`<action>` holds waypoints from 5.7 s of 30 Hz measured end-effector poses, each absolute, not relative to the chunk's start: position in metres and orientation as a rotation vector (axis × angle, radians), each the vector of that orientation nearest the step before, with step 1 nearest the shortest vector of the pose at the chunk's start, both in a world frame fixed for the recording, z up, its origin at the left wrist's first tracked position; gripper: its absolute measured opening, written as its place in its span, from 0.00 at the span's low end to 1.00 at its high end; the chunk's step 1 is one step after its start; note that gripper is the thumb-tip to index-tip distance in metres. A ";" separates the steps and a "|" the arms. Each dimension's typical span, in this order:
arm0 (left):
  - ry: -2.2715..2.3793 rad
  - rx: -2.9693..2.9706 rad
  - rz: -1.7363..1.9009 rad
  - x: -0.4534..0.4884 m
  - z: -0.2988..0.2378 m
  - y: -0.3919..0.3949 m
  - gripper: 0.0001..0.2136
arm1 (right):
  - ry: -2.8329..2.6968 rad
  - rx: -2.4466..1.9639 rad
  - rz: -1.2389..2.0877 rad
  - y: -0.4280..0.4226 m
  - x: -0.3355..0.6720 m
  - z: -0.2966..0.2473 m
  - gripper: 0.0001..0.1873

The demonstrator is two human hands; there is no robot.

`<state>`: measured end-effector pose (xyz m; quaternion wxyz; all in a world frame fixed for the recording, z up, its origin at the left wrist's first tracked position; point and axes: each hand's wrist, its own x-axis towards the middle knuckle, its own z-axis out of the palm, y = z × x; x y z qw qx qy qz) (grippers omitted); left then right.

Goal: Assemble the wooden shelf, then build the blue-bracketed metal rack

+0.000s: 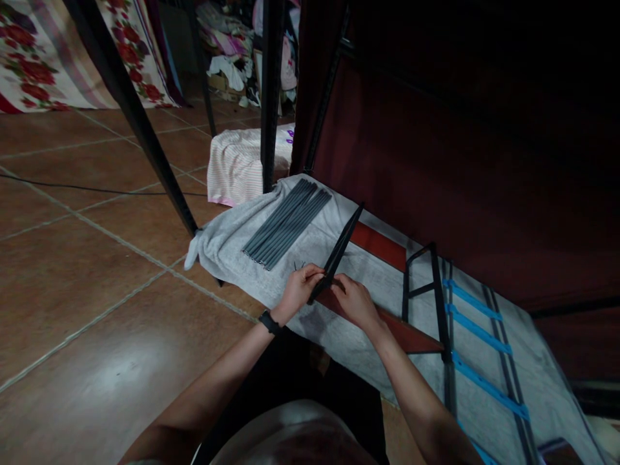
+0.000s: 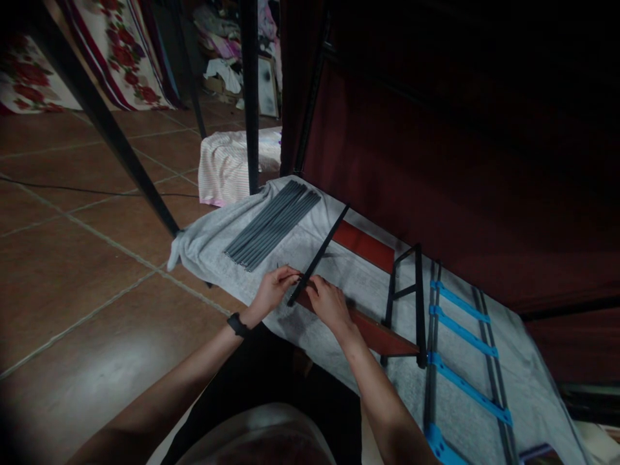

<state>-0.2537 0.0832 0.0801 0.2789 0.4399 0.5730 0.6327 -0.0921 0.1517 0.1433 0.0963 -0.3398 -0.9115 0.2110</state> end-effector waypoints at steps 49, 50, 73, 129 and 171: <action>1.392 1.060 1.625 -0.256 0.089 0.088 0.09 | -2.647 -0.903 0.737 0.153 -0.086 0.144 0.17; 1.402 1.040 1.637 -0.254 0.089 0.087 0.09 | -2.648 -0.897 0.738 0.154 -0.086 0.144 0.17; 1.571 1.545 1.445 -0.262 0.092 0.078 0.06 | -2.664 -0.991 0.683 0.152 -0.091 0.143 0.13; 1.854 1.478 1.303 -0.257 0.099 0.082 0.16 | -2.634 -0.945 0.722 0.160 -0.089 0.134 0.15; 2.091 1.514 1.086 -0.255 0.100 0.090 0.23 | -2.672 -0.970 0.636 0.156 -0.088 0.138 0.16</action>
